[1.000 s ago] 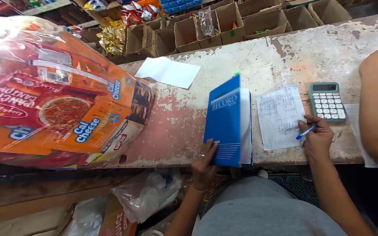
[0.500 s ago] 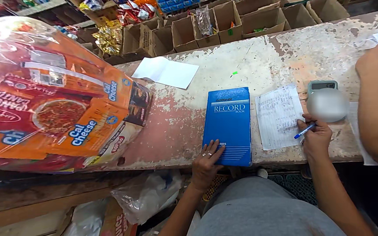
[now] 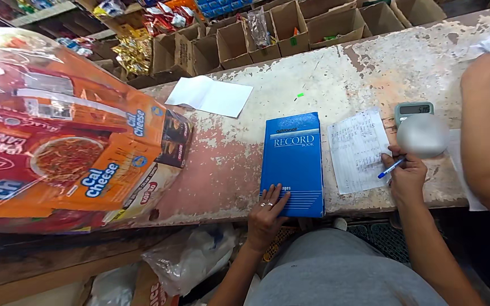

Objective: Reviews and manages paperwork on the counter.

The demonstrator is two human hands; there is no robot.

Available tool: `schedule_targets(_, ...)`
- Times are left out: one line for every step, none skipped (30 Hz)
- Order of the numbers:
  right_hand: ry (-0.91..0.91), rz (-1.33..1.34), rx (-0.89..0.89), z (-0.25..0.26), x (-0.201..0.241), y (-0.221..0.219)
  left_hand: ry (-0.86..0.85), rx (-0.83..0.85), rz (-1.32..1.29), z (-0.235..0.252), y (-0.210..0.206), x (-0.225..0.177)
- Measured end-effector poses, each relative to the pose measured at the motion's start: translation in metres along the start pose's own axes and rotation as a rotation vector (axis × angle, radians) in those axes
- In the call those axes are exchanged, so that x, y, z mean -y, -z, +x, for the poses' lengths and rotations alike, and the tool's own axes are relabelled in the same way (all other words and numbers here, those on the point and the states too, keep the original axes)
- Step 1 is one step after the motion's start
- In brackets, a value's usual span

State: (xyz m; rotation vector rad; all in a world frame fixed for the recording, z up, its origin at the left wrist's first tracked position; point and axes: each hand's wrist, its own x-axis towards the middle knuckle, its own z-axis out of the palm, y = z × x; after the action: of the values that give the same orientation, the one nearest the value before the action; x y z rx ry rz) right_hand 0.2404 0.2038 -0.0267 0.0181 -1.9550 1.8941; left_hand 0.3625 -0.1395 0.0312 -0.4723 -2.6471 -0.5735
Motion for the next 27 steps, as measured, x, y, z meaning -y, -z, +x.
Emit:
schedule_targets(0.003,-0.007,0.006,0.0,0.001,0.0,-0.006,-0.004,-0.002,0.0,0.0,0.0)
schedule_targets(0.005,-0.004,0.006,0.0,0.003,-0.001,-0.008,-0.011,-0.003,0.0,0.0,0.0)
schedule_targets(0.005,0.003,0.002,0.0,0.003,-0.001,-0.007,-0.021,-0.006,0.001,0.001,0.0)
schedule_targets(0.004,0.011,-0.002,0.0,0.003,-0.001,-0.006,-0.03,-0.011,0.001,0.001,0.001)
schedule_targets(0.0,0.016,-0.006,0.0,0.002,-0.001,-0.003,-0.034,-0.012,0.001,0.001,0.001)
schedule_targets(-0.003,0.018,-0.009,0.0,0.002,-0.001,-0.001,-0.035,-0.011,0.0,0.0,0.001)
schedule_targets(-0.006,0.019,-0.014,0.0,0.003,-0.002,0.0,-0.034,-0.009,-0.001,-0.001,0.001)
schedule_targets(-0.008,0.019,-0.017,0.0,0.004,-0.002,0.0,-0.036,-0.006,-0.001,-0.001,0.001)
schedule_targets(-0.01,0.019,-0.019,0.0,0.004,-0.002,0.001,-0.038,-0.005,-0.001,-0.002,0.001)
schedule_targets(-0.012,0.019,-0.021,0.0,0.003,-0.002,0.0,-0.04,-0.007,-0.001,-0.001,0.0)
schedule_targets(-0.017,0.022,-0.023,0.0,0.002,-0.002,-0.002,-0.046,-0.01,-0.001,-0.001,0.001)
schedule_targets(-0.022,0.022,-0.024,0.0,0.002,-0.002,-0.005,-0.054,-0.008,-0.002,-0.001,0.002)
schedule_targets(-0.025,0.024,-0.025,0.001,0.002,-0.002,-0.009,-0.062,-0.004,-0.003,-0.002,0.003)
schedule_targets(-0.027,0.025,-0.03,0.001,0.003,-0.002,-0.014,-0.071,0.004,-0.004,-0.003,0.004)
schedule_targets(-0.032,0.025,-0.034,0.001,0.004,-0.002,-0.016,-0.075,0.009,-0.005,-0.004,0.004)
schedule_targets(-0.037,0.026,-0.039,0.001,0.005,-0.003,-0.017,-0.079,0.017,-0.007,-0.004,0.005)
schedule_targets(-0.039,0.021,-0.039,0.001,0.005,-0.003,-0.019,-0.086,0.025,-0.008,-0.005,0.005)
schedule_targets(-0.041,0.018,-0.038,0.002,0.005,-0.003,-0.023,-0.097,0.028,-0.009,-0.006,0.006)
schedule_targets(-0.044,0.016,-0.037,0.001,0.005,-0.003,-0.029,-0.109,0.026,-0.01,-0.007,0.007)
schedule_targets(-0.048,0.017,-0.038,0.001,0.005,-0.003,-0.042,-0.127,0.018,-0.011,-0.008,0.007)
schedule_targets(-0.052,0.017,-0.038,0.001,0.005,-0.003,-0.06,-0.15,0.002,-0.011,-0.01,0.008)
schedule_targets(-0.055,0.015,-0.039,0.001,0.006,-0.003,-0.08,-0.167,-0.018,-0.011,-0.011,0.008)
schedule_targets(-0.054,0.013,-0.039,0.001,0.006,-0.003,-0.105,-0.17,-0.038,-0.011,-0.013,0.007)
schedule_targets(-0.054,0.012,-0.035,0.001,0.006,-0.004,-0.132,-0.167,-0.052,-0.009,-0.014,0.006)
schedule_targets(-0.053,0.009,-0.032,0.001,0.006,-0.004,-0.155,-0.152,-0.062,-0.007,-0.015,0.005)
schedule_targets(-0.052,0.008,-0.029,0.002,0.006,-0.003,-0.17,-0.133,-0.071,-0.005,-0.015,0.005)
schedule_targets(-0.05,0.007,-0.026,0.002,0.005,-0.003,-0.181,-0.116,-0.079,-0.003,-0.015,0.005)
